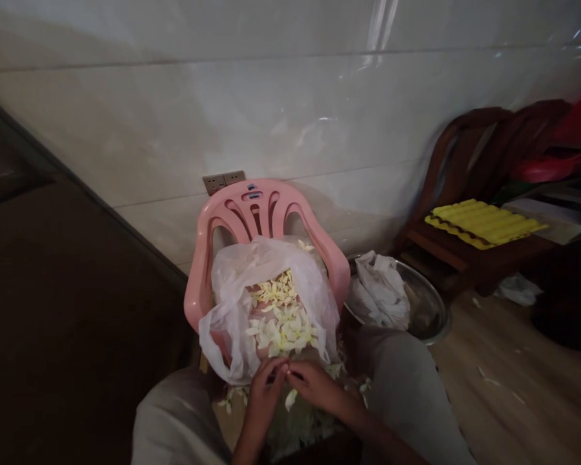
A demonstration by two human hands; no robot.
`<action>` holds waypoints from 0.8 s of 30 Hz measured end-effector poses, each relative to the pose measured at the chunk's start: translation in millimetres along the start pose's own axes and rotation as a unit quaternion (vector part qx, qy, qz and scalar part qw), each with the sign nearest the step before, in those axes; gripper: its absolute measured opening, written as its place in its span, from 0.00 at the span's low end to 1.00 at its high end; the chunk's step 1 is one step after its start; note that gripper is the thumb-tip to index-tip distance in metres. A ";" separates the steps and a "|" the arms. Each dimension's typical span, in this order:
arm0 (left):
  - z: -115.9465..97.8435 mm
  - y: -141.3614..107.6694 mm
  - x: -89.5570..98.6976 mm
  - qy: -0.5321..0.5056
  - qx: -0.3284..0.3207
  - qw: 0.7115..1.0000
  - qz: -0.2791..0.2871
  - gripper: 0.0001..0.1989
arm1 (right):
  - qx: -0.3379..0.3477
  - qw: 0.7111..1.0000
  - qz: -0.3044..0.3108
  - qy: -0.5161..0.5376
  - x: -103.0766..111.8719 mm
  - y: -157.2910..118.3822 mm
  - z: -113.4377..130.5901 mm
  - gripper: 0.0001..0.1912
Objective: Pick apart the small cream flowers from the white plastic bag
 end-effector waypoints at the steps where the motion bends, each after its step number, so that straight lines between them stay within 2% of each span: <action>1: -0.9 -0.2 -0.5 0.003 -0.007 1.000 0.011 0.22 | 0.007 1.000 0.001 -0.014 -0.5 -0.8 0.3 0.13; 4: -4.5 -1.5 -0.9 0.008 -0.022 0.999 0.022 0.20 | 0.015 0.999 0.005 -0.050 -2.4 -2.5 3.4 0.12; 10: -7.5 -2.9 2.4 0.011 -0.026 1.000 -0.010 0.21 | -0.024 0.998 -0.011 -0.064 0.3 -1.1 5.9 0.08; 16: -3.2 -2.1 5.1 0.014 -0.022 0.999 -0.032 0.21 | -0.018 0.998 -0.003 -0.060 -2.1 -0.3 1.7 0.11; 21: -1.9 -0.1 2.9 0.038 -0.036 0.998 -0.019 0.20 | -0.009 0.997 -0.002 -0.082 -9.4 -1.1 -6.8 0.14; 24: 1.8 -0.2 1.2 0.047 -0.021 0.999 -0.005 0.21 | -0.002 0.994 -0.002 -0.105 -12.6 -0.4 -11.7 0.14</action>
Point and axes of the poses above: each hand's wrist, its own y-axis towards the middle knuckle, its own x-axis out of the back of the hand, z = x × y, the point moved 6 cm from there along y, towards the middle knuckle, and after that the axes turned 7 degrees about -z, right-handed, at the moved point
